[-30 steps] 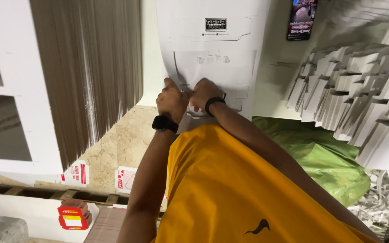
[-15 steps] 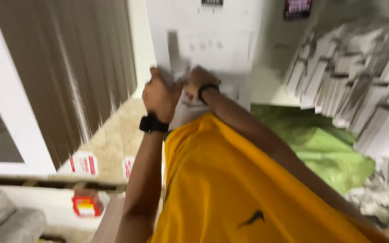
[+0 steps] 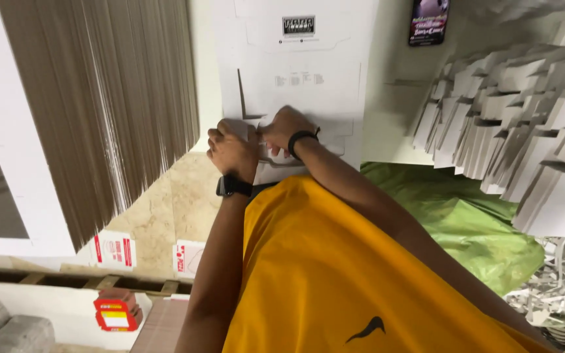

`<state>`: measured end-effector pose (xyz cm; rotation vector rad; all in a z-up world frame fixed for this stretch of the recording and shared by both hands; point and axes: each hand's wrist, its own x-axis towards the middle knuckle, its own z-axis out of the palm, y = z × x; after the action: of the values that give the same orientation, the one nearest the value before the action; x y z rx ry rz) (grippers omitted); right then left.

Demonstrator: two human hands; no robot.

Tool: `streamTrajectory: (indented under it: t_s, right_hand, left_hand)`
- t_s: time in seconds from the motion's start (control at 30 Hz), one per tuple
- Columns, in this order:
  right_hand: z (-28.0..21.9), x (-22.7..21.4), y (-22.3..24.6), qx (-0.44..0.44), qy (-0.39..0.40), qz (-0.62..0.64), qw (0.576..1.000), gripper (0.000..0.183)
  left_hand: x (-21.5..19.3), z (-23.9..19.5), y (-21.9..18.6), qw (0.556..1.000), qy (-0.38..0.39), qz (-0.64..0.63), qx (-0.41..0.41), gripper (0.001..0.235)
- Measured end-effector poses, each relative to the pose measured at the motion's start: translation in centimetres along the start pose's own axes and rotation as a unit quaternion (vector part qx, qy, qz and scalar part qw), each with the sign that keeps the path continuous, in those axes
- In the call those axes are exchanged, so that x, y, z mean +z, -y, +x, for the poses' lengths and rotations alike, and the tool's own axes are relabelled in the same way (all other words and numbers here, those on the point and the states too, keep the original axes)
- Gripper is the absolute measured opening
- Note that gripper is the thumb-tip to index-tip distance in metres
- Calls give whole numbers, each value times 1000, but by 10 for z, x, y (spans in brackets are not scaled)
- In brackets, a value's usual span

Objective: Manually removing waste material from die-cut cardboard sheets to prepare packaging components.

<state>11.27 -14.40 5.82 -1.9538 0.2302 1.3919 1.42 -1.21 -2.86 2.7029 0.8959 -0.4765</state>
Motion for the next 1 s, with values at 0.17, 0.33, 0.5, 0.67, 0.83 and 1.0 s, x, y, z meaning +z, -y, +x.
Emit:
streamTrajectory:
  t_s: [0.17,0.33,0.5,0.67,0.83,1.0]
  right_hand:
    - [4,-3,-4,4,23,-10,1000,37]
    - [8,-2,-3,19,19,-23,999,38]
    - [6,2,-1,25,-8,-35,999,28]
    - [4,4,3,44,-32,-80,995,14]
    - [7,7,-5,38,-32,-102,994,7]
    - [44,10,-27,50,-26,-60,997,25]
  left_hand:
    - [3,12,-5,998,3,-61,-29,62]
    - [6,28,2,995,95,23,-14,56]
    - [0,26,-3,994,104,40,-15,52]
    - [-24,19,-21,991,127,37,24,48]
    - [-30,5,-34,988,133,62,57,45]
    - [-103,-3,-61,988,145,-54,-25,49]
